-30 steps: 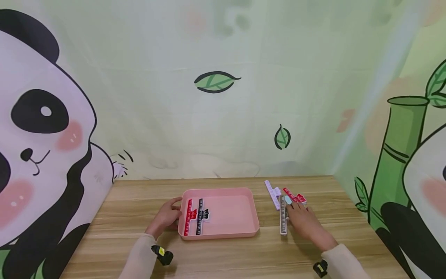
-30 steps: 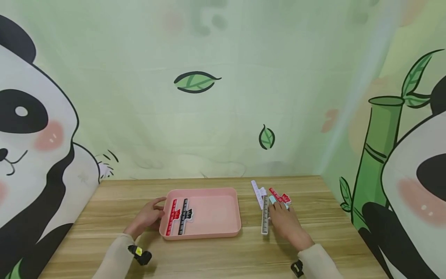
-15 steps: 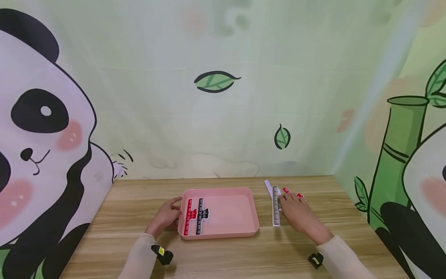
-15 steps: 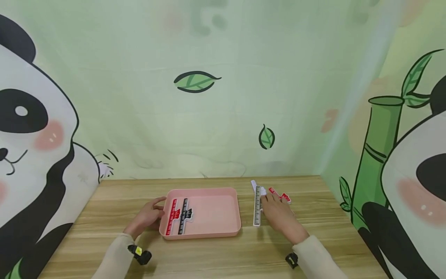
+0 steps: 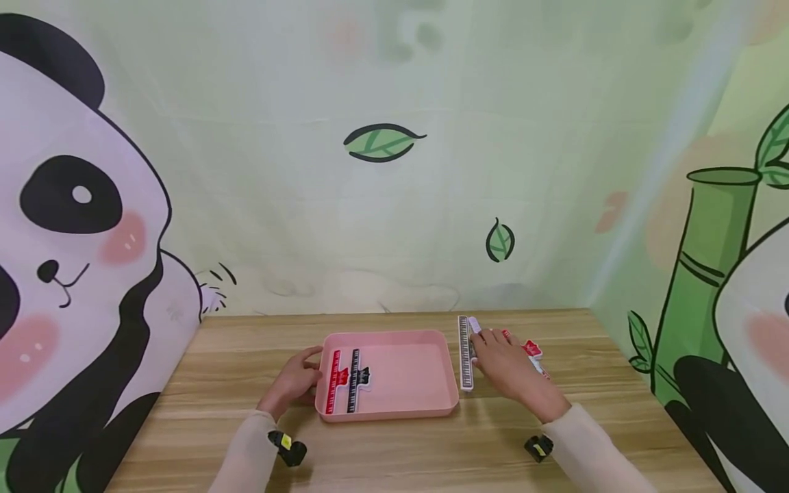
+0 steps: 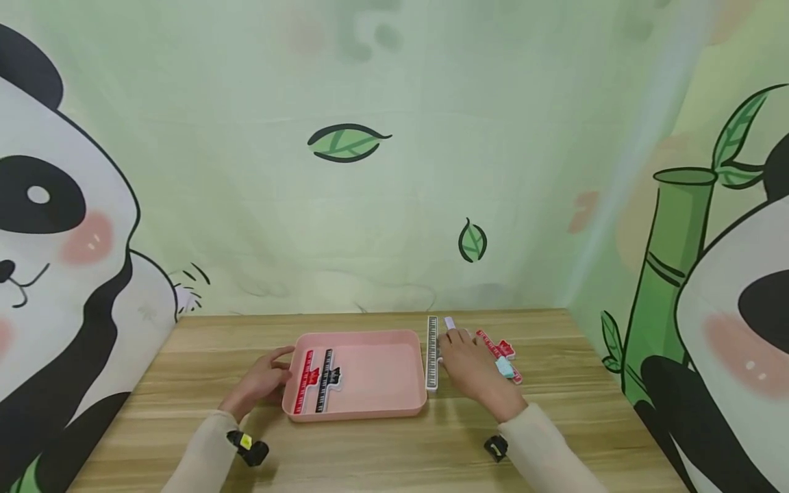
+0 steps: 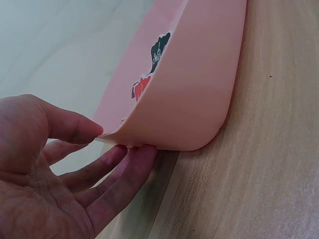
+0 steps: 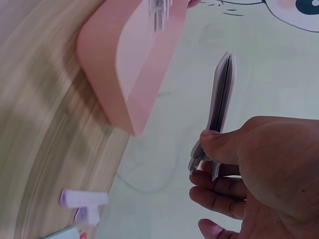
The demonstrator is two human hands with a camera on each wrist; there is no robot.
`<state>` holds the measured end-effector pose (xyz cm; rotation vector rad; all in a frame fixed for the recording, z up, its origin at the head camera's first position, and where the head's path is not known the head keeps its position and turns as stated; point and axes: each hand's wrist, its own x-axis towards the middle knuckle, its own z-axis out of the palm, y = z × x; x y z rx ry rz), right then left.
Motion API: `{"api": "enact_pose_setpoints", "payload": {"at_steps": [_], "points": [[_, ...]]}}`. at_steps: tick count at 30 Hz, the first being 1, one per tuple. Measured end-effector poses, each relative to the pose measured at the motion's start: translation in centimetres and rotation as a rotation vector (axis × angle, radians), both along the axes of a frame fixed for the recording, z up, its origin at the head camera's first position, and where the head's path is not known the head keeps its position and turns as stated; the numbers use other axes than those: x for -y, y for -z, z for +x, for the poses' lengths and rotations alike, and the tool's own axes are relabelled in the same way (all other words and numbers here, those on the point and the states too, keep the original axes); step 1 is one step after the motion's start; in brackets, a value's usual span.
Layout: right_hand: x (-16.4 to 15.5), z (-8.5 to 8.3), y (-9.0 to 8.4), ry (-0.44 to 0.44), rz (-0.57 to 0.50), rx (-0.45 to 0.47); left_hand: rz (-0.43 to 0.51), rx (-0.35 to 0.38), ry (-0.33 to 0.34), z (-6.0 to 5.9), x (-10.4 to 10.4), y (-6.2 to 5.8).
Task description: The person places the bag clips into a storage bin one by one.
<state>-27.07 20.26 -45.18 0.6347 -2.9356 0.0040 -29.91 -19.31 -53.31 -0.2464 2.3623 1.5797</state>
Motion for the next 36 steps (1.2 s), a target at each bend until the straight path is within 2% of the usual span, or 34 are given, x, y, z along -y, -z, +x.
{"api": "enact_pose_setpoints", "payload": {"at_steps": [7, 23, 36], "points": [[2.0, -0.5, -0.2, -0.03, -0.016, 0.019, -0.004, -0.012, 0.011, 0.1, 0.0, -0.2], [6.8, -1.5, 1.3, -0.081, -0.017, 0.065, 0.007, -0.017, 0.006, 0.3, -0.1, -0.4], [9.8, -2.5, 4.4, -0.094, 0.014, 0.118, 0.008, -0.034, 0.001, 0.0, 0.0, 0.0]]}}
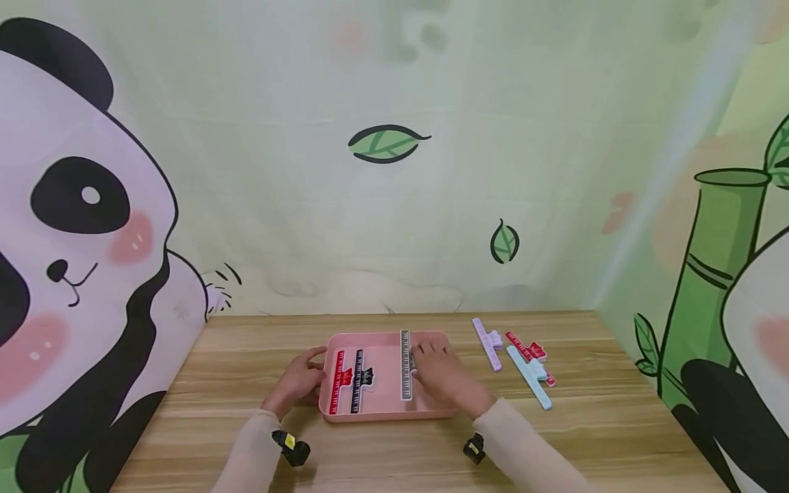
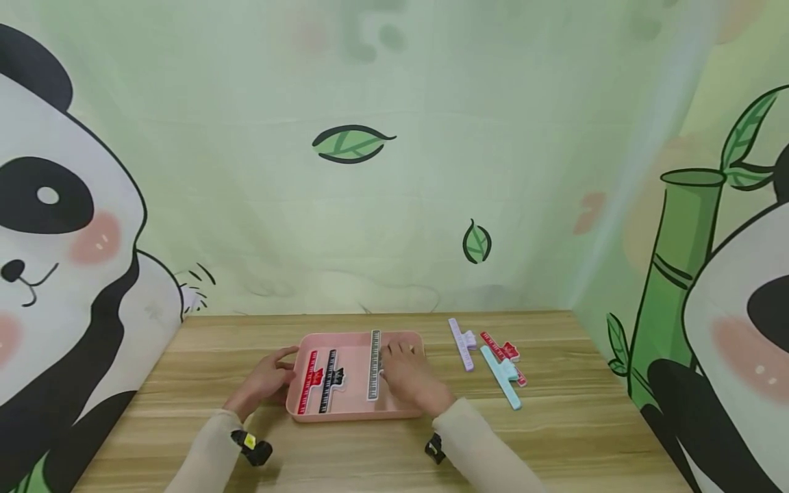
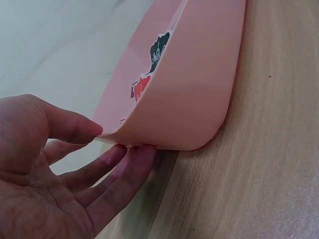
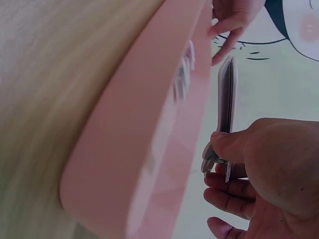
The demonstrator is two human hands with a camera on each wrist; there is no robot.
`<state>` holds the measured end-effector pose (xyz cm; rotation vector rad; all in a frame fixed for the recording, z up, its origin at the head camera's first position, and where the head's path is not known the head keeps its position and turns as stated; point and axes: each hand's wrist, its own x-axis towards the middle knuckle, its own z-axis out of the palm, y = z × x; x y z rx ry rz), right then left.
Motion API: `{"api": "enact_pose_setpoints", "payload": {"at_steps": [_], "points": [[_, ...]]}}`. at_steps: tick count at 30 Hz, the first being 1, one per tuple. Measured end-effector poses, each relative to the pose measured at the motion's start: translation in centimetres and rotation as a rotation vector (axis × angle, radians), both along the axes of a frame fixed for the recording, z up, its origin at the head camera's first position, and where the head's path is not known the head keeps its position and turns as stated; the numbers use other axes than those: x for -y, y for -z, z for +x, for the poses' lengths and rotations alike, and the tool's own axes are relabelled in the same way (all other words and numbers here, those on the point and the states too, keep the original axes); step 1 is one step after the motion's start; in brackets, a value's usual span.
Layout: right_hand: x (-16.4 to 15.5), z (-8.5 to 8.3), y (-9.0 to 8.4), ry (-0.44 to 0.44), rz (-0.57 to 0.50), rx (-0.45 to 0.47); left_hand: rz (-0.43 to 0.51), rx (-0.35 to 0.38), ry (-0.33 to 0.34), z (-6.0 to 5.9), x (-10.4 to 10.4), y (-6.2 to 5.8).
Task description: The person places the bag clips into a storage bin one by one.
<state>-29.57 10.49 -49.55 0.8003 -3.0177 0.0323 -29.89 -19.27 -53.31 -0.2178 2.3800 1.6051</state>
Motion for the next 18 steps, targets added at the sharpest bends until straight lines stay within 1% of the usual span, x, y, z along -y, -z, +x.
{"api": "enact_pose_setpoints", "payload": {"at_steps": [10, 14, 18], "points": [[2.2, -0.2, 1.7, 0.018, 0.057, 0.047, -0.009, -0.002, 0.008, 0.0, 0.1, 0.0], [3.0, -0.5, 2.5, 0.029, 0.055, 0.069, -0.002, 0.0, 0.003, 0.0, 0.1, 0.1], [3.7, -0.6, 3.3, 0.023, 0.057, 0.062, 0.021, -0.008, 0.004, 0.1, 0.1, 0.1]]}}
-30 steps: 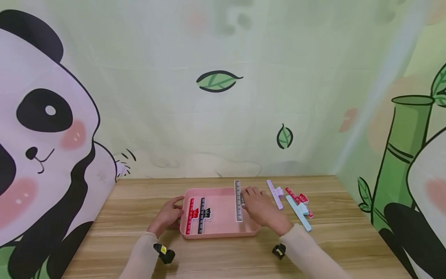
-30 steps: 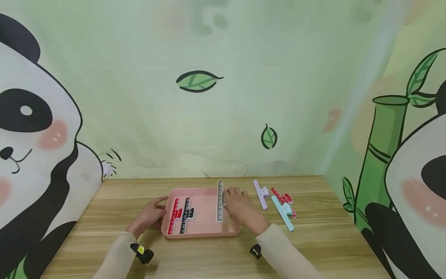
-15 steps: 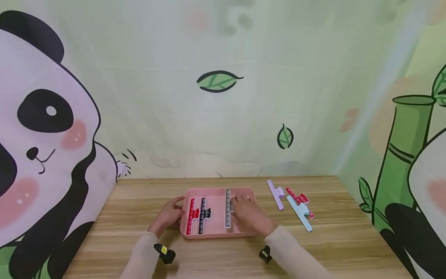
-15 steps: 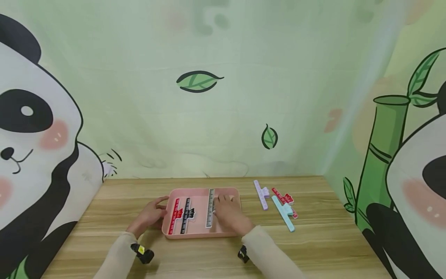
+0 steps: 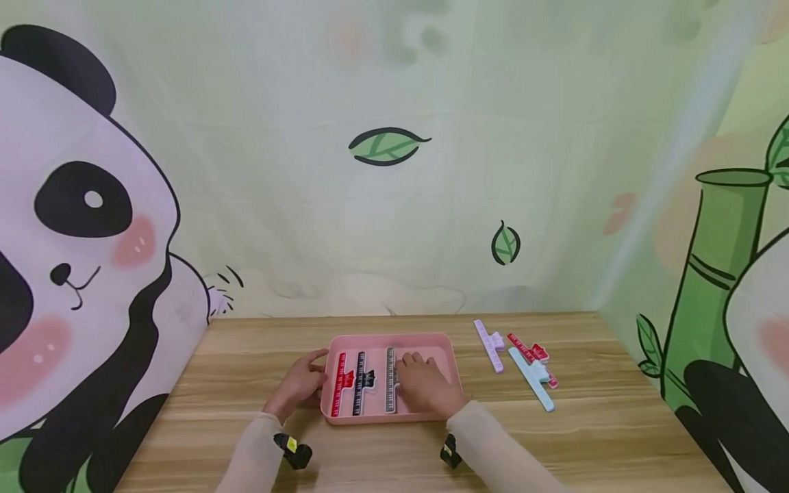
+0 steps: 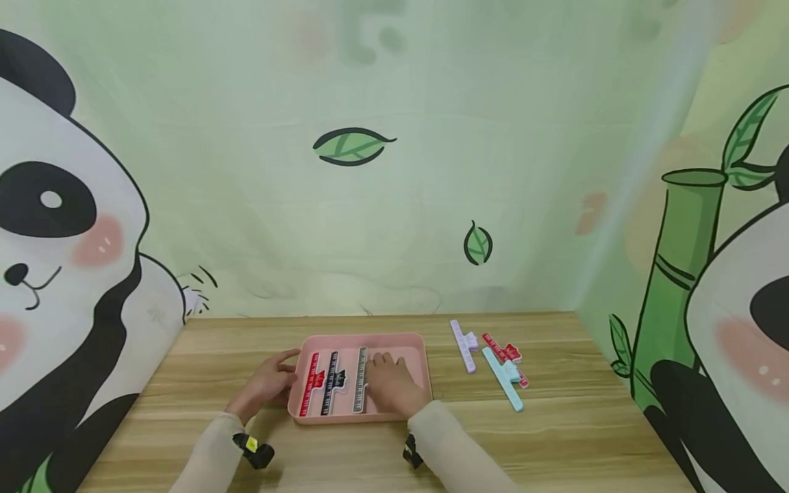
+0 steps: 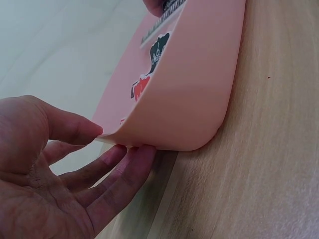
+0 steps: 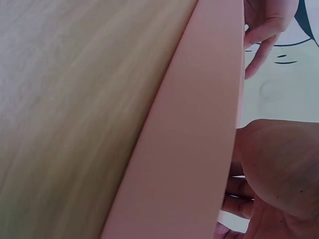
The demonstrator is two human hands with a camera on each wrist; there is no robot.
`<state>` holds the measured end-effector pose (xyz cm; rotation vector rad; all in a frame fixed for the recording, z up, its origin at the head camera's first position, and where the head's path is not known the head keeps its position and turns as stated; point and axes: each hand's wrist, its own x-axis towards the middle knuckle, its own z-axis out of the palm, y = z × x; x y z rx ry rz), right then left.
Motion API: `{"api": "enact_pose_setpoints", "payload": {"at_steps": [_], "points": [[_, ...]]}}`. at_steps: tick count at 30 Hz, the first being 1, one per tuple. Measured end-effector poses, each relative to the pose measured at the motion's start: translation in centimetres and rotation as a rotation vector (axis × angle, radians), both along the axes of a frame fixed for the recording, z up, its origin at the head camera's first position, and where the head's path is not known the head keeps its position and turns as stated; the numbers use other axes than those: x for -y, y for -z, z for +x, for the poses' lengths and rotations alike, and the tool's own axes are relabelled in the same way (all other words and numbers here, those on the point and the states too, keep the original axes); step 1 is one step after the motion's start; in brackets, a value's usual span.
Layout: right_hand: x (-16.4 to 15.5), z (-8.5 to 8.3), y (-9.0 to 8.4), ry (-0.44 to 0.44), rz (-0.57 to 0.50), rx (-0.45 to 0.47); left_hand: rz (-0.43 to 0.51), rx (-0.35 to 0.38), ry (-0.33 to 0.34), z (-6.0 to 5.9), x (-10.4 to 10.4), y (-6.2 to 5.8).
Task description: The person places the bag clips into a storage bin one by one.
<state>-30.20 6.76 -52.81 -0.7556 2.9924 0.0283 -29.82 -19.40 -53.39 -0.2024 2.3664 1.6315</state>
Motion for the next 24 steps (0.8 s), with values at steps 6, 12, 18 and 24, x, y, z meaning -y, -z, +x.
{"api": "enact_pose_setpoints", "payload": {"at_steps": [6, 12, 18, 24], "points": [[1.0, -0.2, 0.8, -0.009, 0.051, -0.02, -0.011, -0.004, 0.003, 0.0, 0.1, 0.0], [1.8, -0.3, 0.9, 0.014, 0.07, -0.008, -0.017, -0.008, -0.003, 0.2, 0.2, 0.1], [2.0, -0.2, 0.9, 0.04, 0.056, -0.005, -0.023, -0.013, -0.003, 0.1, 0.0, 0.2], [1.9, 0.1, 0.5, 0.048, 0.019, 0.002, -0.027, -0.013, -0.005, 0.1, -0.1, 0.0]]}}
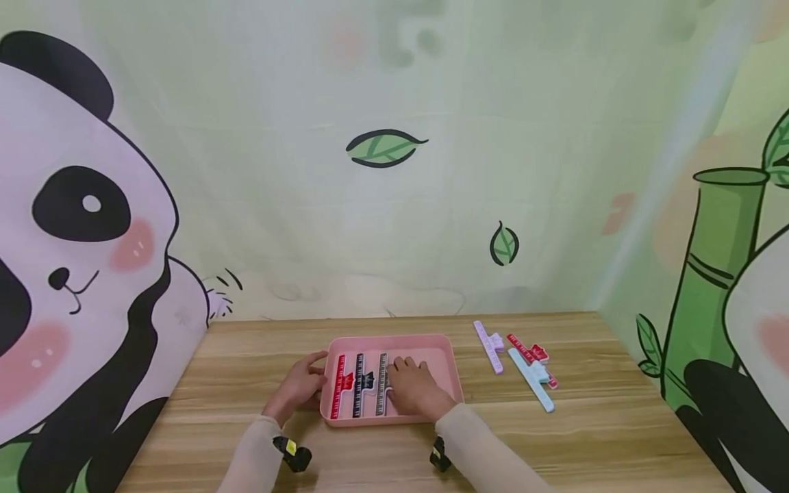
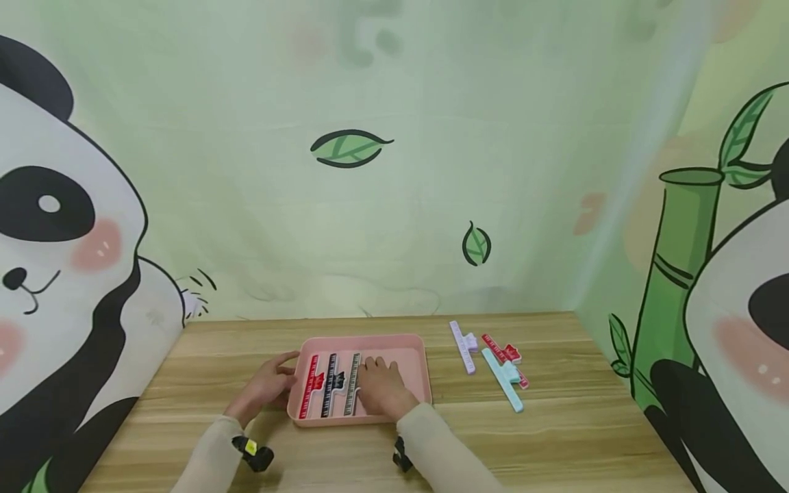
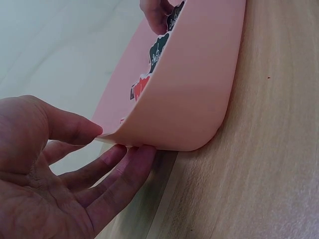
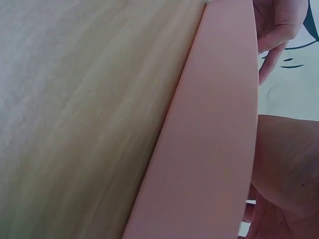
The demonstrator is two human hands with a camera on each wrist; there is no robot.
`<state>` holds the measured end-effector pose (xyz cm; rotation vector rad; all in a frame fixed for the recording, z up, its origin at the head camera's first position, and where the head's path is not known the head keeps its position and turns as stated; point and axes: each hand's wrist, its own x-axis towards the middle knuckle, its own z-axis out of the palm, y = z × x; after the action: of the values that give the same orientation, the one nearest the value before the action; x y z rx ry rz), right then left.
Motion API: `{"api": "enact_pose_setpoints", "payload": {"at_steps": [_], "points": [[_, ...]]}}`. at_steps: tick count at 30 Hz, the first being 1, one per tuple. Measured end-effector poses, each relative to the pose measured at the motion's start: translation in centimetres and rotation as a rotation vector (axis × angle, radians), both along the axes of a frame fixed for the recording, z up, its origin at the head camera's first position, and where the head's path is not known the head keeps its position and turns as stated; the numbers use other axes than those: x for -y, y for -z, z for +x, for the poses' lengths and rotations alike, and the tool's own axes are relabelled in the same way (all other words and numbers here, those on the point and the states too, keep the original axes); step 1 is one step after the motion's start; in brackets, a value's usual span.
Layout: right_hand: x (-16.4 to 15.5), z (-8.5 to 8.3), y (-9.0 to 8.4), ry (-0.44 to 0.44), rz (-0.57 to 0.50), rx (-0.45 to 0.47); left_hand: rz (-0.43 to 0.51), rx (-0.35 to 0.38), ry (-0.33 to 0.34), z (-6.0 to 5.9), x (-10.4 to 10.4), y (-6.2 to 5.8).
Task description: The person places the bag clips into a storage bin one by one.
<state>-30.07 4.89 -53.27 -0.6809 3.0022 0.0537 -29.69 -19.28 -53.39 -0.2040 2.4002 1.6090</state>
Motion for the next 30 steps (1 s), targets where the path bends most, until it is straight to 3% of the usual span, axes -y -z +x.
{"api": "enact_pose_setpoints", "payload": {"at_steps": [14, 30], "points": [[-2.7, 0.4, -2.6, -0.079, -0.034, -0.096, 0.006, 0.001, 0.0, 0.0, -0.1, -0.1], [-6.8, -0.4, -6.7, -0.002, -0.121, -0.058, 0.009, 0.011, 0.008, -0.2, 0.1, 0.0]]}}
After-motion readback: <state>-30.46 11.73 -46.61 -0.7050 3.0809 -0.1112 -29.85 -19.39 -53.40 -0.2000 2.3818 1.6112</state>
